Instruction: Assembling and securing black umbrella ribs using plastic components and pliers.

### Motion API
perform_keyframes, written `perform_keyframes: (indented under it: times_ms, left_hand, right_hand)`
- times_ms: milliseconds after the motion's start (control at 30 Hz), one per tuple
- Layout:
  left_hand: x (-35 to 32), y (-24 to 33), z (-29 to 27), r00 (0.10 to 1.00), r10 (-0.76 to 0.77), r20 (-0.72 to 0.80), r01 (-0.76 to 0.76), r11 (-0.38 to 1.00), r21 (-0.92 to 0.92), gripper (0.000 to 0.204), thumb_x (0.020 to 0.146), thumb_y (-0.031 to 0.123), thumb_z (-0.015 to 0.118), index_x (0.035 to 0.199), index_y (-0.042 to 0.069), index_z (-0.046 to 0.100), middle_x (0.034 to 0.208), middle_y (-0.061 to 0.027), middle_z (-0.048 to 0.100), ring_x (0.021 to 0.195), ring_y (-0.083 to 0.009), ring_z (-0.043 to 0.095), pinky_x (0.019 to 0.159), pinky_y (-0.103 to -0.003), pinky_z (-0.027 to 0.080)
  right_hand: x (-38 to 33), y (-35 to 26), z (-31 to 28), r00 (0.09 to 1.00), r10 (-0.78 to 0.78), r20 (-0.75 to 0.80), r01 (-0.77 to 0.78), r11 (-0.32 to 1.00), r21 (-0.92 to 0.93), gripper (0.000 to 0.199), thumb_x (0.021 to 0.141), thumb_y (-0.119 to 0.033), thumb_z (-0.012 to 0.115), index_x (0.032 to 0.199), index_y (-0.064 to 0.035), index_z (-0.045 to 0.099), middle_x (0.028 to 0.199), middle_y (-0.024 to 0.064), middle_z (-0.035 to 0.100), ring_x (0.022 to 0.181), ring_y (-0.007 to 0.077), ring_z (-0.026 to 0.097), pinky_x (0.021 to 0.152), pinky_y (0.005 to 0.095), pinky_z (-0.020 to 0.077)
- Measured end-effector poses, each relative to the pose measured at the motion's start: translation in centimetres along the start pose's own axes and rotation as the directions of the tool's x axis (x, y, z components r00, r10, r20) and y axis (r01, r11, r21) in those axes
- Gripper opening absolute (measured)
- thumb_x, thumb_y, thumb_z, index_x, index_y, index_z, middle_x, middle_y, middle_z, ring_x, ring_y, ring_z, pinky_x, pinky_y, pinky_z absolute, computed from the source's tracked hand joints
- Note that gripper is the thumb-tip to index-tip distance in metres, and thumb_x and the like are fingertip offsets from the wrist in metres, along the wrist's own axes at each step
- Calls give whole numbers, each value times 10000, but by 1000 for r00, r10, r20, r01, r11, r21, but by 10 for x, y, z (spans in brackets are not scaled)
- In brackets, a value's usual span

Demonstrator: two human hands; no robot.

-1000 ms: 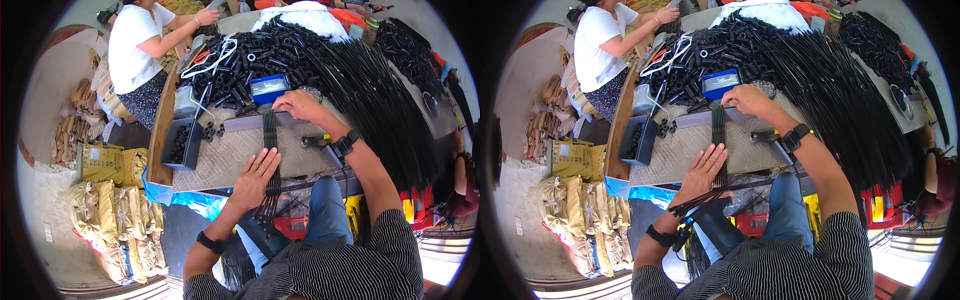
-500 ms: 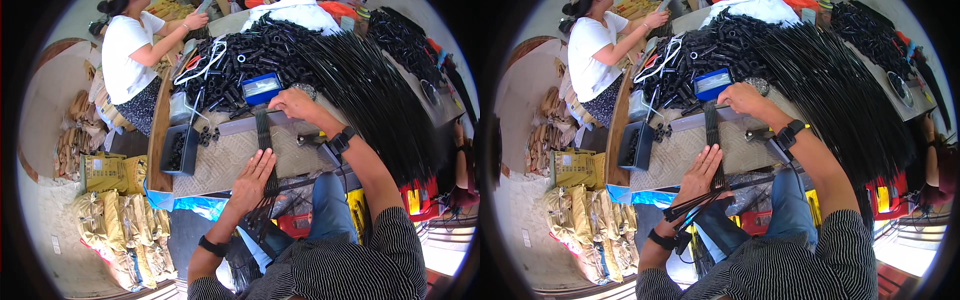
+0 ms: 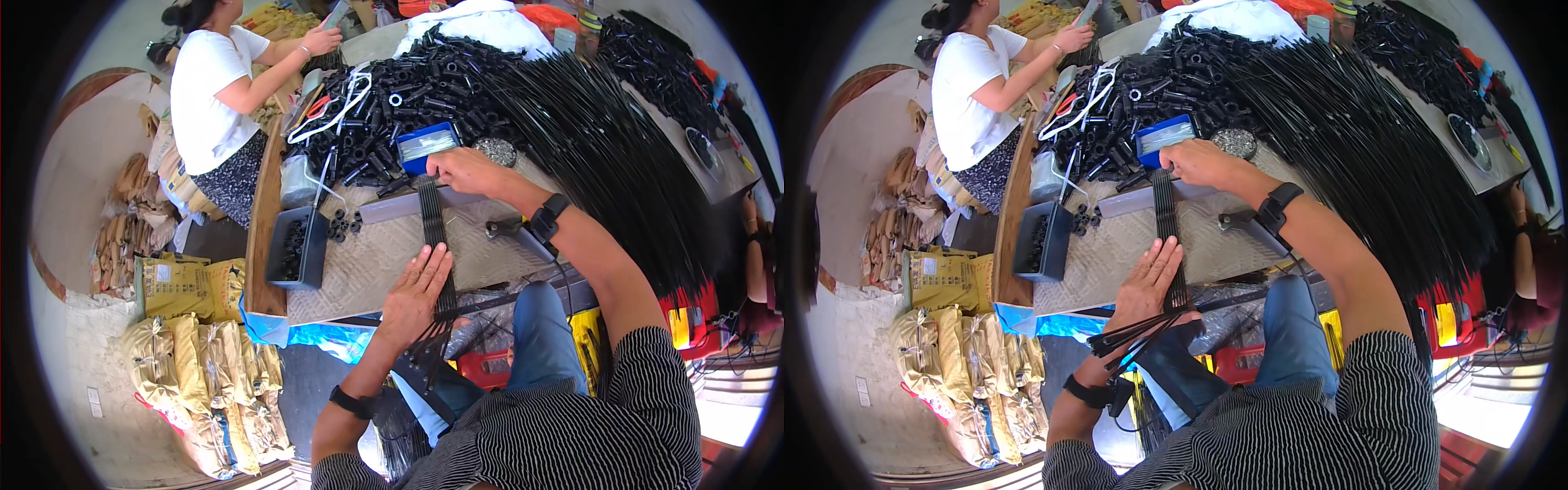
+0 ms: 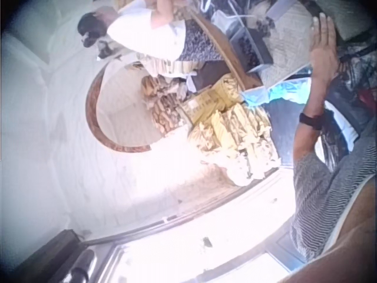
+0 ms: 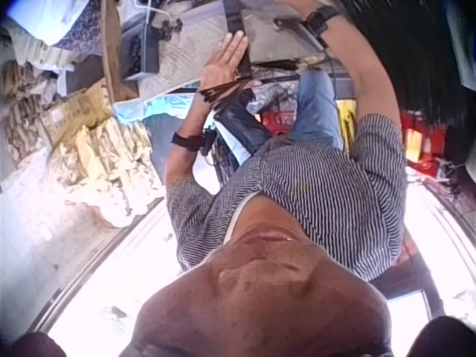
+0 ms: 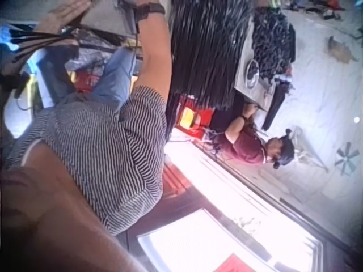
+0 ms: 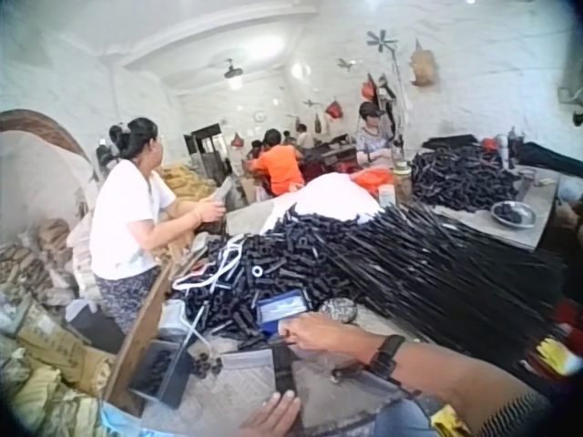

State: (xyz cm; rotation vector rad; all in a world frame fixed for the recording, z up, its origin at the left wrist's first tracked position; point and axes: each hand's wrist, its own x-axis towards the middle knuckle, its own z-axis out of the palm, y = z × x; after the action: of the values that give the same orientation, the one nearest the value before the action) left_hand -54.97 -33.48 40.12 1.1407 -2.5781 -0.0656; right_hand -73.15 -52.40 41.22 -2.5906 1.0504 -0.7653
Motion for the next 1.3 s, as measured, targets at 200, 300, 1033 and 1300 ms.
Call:
perform_keyframes:
  times_ms: [200, 300, 1033, 1300]
  left_hand:
    - [-5, -4, 4, 1000, -11, 18, 11, 1000, 16, 932, 674, 592, 586, 1328, -3, 292, 1390, -170, 279, 1287, -336, 264, 1036, -419, 255]
    - [-6, -4, 4, 999, -25, 36, 25, 1000, 6, 928, 688, 617, 549, 1340, 16, 277, 1406, -150, 257, 1297, -324, 245, 1051, -400, 230]
    - [-4, -3, 4, 998, -44, 35, 44, 999, -12, 939, 659, 569, 599, 1357, 41, 258, 1420, -112, 244, 1313, -280, 224, 1061, -380, 219]
    - [-10, -6, 6, 998, -45, 39, 44, 999, 11, 967, 650, 610, 586, 1365, 55, 246, 1424, -128, 222, 1319, -288, 202, 1063, -390, 209]
  right_hand:
    - [-10, -4, -20, 991, 131, 23, -126, 978, -167, 68, 742, -106, 575, 806, -90, 594, 808, 87, 629, 783, 283, 604, 655, 393, 451]
    - [-9, 1, -27, 959, 175, 222, -106, 951, -291, 66, 750, -128, 577, 797, -117, 622, 794, 69, 638, 774, 267, 613, 651, 390, 460]
    - [85, 0, -9, 922, 309, 233, -113, 790, -603, 190, 717, -78, 563, 881, -65, 658, 922, 115, 652, 874, 267, 630, 699, 384, 502]
    - [91, 5, -6, 920, 309, 239, -126, 813, -568, 170, 717, -92, 562, 857, -46, 649, 912, 124, 650, 866, 279, 630, 695, 403, 500]
